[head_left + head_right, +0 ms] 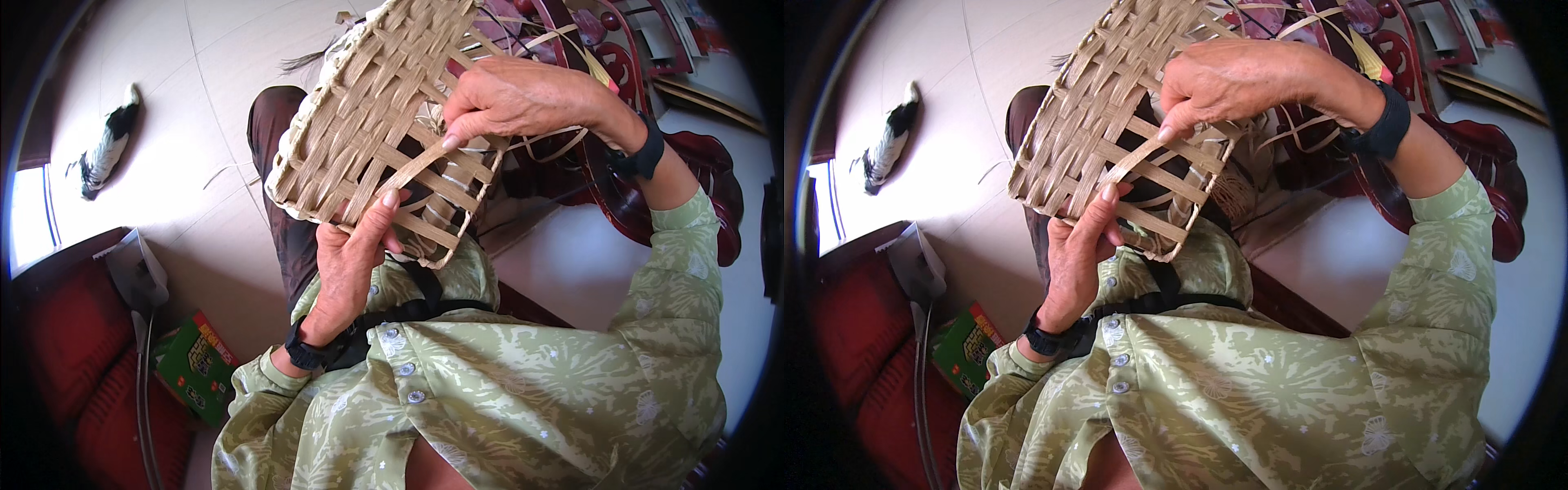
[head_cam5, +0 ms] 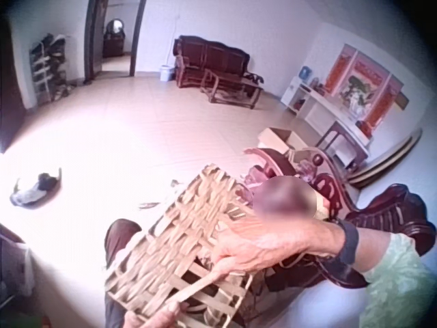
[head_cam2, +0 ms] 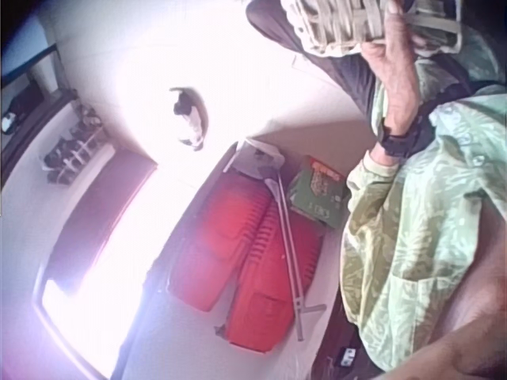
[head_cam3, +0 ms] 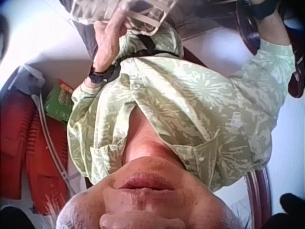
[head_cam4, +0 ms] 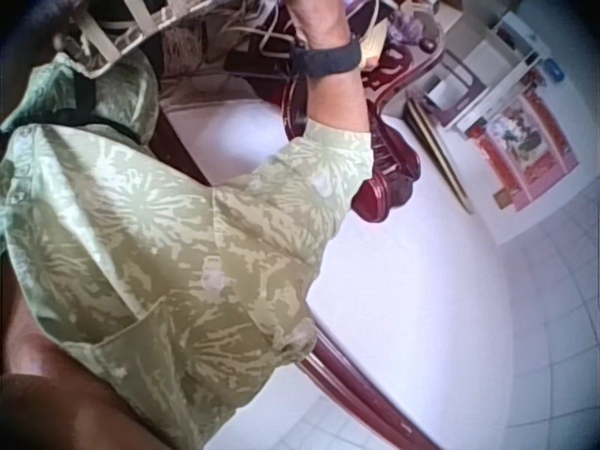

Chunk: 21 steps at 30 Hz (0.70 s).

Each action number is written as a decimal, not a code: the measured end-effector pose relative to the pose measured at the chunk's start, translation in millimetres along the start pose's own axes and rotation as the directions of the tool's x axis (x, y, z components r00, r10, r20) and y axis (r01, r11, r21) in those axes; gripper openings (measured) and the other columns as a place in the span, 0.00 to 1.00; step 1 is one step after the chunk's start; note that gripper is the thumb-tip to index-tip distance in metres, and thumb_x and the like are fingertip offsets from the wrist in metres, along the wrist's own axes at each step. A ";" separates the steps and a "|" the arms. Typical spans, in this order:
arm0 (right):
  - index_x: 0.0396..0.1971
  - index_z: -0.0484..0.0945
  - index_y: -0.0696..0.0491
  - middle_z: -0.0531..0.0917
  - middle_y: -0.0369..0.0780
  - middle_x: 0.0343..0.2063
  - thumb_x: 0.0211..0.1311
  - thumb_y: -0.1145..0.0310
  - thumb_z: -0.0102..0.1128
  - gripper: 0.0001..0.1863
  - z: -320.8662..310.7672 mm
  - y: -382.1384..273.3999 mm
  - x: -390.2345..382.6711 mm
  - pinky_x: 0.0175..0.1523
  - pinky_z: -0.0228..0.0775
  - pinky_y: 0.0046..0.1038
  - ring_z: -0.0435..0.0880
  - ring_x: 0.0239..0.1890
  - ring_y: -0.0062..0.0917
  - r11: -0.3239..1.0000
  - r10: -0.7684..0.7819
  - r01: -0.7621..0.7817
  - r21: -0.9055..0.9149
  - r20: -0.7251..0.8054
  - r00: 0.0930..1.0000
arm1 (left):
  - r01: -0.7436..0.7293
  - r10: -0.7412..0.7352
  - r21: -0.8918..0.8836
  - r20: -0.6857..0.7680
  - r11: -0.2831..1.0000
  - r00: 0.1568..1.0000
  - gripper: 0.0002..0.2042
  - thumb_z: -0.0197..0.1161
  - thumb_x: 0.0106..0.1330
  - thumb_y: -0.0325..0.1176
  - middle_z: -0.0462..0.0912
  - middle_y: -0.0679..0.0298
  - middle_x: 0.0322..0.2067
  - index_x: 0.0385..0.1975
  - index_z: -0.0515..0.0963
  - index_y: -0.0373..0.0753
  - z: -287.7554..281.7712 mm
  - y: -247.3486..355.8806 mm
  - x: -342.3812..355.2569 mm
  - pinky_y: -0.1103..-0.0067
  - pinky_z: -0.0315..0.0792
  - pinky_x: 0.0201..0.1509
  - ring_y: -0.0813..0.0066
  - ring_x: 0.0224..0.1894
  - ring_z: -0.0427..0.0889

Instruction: The person weaves a basket by hand, interlacing strips of material and folding them over to secure the edges of the structure.

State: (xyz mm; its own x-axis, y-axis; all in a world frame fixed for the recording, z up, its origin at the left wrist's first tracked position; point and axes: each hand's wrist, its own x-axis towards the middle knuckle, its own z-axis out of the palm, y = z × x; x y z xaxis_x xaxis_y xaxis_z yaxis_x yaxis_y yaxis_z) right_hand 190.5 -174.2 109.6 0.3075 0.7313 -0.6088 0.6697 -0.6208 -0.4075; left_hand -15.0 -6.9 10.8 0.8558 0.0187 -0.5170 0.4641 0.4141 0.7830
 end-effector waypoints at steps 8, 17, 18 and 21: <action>0.31 0.85 0.57 0.75 0.32 0.12 0.63 0.59 0.67 0.15 4.2 12.0 0.1 0.21 0.57 0.25 0.70 0.15 0.16 0.894 -0.003 -0.110 0.435 0.252 0.968 | 0.020 -0.020 -0.014 0.007 1.000 1.000 0.15 0.65 0.72 0.45 0.76 0.74 0.16 0.43 0.86 0.38 2.0 2.4 2.3 0.87 0.52 0.20 0.91 0.16 0.65; 0.34 0.83 0.57 0.73 0.32 0.08 0.64 0.63 0.65 0.11 -4.9 3.8 0.1 0.12 0.44 0.19 0.61 0.07 0.11 0.740 0.166 -0.443 0.506 0.500 0.850 | 0.028 -0.028 0.001 -0.015 1.000 0.999 0.17 0.63 0.73 0.45 0.71 0.76 0.16 0.45 0.84 0.36 3.2 1.6 0.7 0.88 0.49 0.20 0.90 0.16 0.60; 0.34 0.83 0.57 0.73 0.32 0.08 0.64 0.63 0.65 0.11 -0.7 4.8 -1.4 0.12 0.45 0.19 0.62 0.07 0.10 0.756 0.154 -0.384 0.529 0.427 0.891 | 0.022 -0.022 0.004 -0.009 1.000 1.000 0.17 0.63 0.73 0.45 0.71 0.76 0.16 0.45 0.84 0.36 2.9 1.0 0.5 0.88 0.49 0.20 0.90 0.16 0.60; 0.32 0.84 0.56 0.76 0.37 0.11 0.61 0.63 0.64 0.11 2.5 2.7 -6.4 0.21 0.62 0.27 0.73 0.13 0.21 0.937 0.054 -0.092 0.337 0.120 0.991 | 0.008 -0.008 0.005 0.001 1.000 1.000 0.17 0.63 0.73 0.45 0.71 0.76 0.17 0.45 0.84 0.36 1.7 -0.7 0.8 0.88 0.49 0.20 0.90 0.16 0.59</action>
State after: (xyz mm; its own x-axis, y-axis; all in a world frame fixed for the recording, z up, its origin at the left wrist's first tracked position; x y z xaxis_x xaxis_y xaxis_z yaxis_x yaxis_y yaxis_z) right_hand 188.6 -181.2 110.7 0.2600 0.6574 -0.7072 0.3716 -0.7442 -0.5551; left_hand -14.3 -8.7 10.5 0.8523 0.0148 -0.5229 0.4720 0.4093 0.7808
